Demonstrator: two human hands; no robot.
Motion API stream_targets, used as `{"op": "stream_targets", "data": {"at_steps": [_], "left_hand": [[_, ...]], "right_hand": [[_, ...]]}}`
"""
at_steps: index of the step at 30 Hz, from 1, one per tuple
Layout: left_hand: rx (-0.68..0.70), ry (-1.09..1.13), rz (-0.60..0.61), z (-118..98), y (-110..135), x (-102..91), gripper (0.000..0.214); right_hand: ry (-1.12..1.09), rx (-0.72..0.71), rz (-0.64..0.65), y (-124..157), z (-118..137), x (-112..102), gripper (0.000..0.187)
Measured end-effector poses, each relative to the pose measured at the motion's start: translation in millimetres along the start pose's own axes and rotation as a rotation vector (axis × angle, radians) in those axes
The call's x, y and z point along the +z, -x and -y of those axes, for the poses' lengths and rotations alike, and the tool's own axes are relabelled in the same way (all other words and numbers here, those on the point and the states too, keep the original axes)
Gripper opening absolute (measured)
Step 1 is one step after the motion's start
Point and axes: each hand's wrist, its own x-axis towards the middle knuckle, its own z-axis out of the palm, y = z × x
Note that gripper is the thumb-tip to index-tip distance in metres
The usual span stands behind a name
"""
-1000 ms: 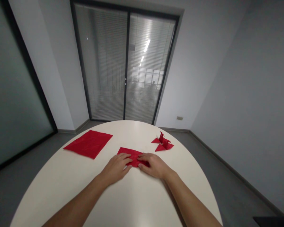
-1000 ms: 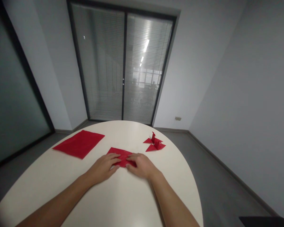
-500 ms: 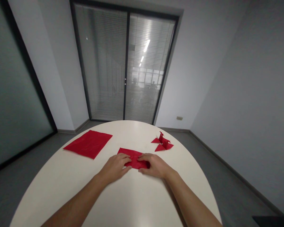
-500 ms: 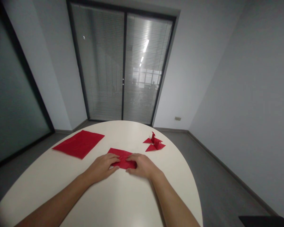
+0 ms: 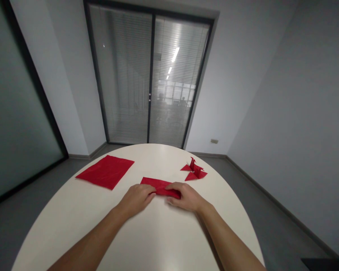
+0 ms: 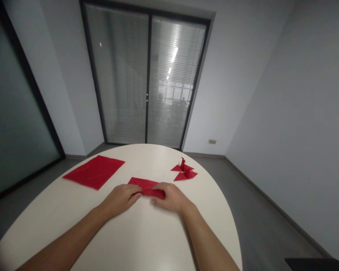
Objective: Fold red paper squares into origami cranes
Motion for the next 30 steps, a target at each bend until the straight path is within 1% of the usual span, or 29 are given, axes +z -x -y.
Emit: {"op": "stream_targets", "data": {"at_steps": [2,4,5,9,13,15,18,22,24,26,28,30], "left_hand": [[-0.045,-0.005,-0.013,1.2,-0.7,-0.3,0.031],[-0.1,-0.01,-0.041,2.7,-0.8,-0.9,0.033],[-0.129,-0.009,-0.061,3.3,-0.7,-1.6,0.033],[-0.22,0.013,-0.159,3.7,1.0,-7.1,0.033],[-0.256,0.084,-0.251,5.2,1.8,-10.2,0.029],[-0.287,0.159,-0.305,9.1,1.1,-9.0,0.027],[-0.352,0.337,-0.41,17.9,-1.8,-5.1,0.031],[-0.331,0.683,-0.519,27.4,-9.6,0.2,0.032],[-0.362,0.836,-0.541,29.3,-13.1,2.6,0.035],[-0.423,0.907,-0.514,30.1,-14.6,4.7,0.04],[-0.464,0.864,-0.484,30.7,-13.4,6.3,0.04],[-0.476,0.692,-0.476,30.7,-10.4,6.7,0.033]], "right_hand": [[-0.014,-0.014,0.009,0.8,-4.1,0.2,0.051],[-0.037,-0.006,-0.012,1.5,-8.8,1.7,0.055],[-0.054,0.01,-0.03,1.5,-11.1,2.8,0.053],[-0.174,0.085,-0.11,-0.9,-20.5,7.5,0.026],[-0.352,0.118,-0.23,-6.7,-32.2,11.9,0.027],[-0.43,0.116,-0.287,-9.6,-38.0,13.7,0.029],[-0.536,0.106,-0.363,-13.1,-43.7,14.4,0.033],[-0.617,0.128,-0.451,-15.5,-45.7,11.5,0.038],[-0.613,0.148,-0.459,-15.9,-45.9,10.4,0.041],[-0.591,0.171,-0.451,-15.9,-46.6,11.0,0.043],[-0.583,0.195,-0.424,-15.7,-48.0,13.5,0.043],[-0.584,0.216,-0.374,-15.2,-49.4,16.7,0.043]]}}
